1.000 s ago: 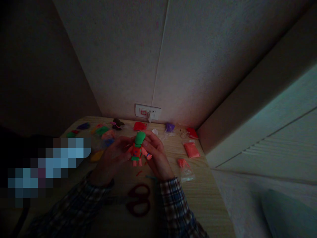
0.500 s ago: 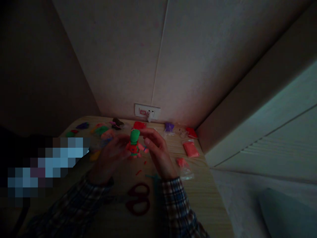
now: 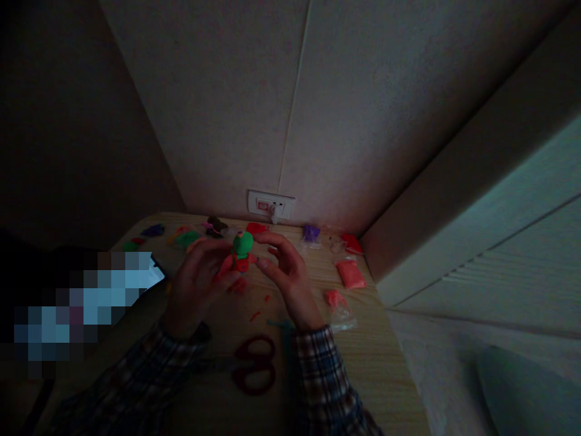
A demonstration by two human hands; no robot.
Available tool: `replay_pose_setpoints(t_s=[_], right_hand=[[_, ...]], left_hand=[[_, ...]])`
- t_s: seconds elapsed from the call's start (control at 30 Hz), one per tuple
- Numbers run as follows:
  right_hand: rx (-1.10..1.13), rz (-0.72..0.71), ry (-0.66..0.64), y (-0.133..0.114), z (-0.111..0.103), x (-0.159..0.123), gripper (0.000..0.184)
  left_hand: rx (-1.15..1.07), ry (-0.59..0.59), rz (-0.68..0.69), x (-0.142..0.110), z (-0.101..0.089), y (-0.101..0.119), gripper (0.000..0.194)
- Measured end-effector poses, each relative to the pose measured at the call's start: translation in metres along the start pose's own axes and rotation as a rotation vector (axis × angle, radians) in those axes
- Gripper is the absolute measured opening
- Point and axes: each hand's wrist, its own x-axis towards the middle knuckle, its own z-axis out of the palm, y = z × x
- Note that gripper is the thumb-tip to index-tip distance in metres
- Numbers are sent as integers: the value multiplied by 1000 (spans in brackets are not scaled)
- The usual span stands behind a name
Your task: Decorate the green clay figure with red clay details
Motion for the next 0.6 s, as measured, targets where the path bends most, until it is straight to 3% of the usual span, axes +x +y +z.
replay_pose_setpoints(t_s=[0.23, 0.6], right_hand=[[-6, 86, -16, 3, 1, -3, 24], [24, 91, -4, 0, 3, -1, 17]], left_hand=[[59, -37, 52, -2, 0, -3, 32], [200, -21, 82, -3, 2, 1, 28]])
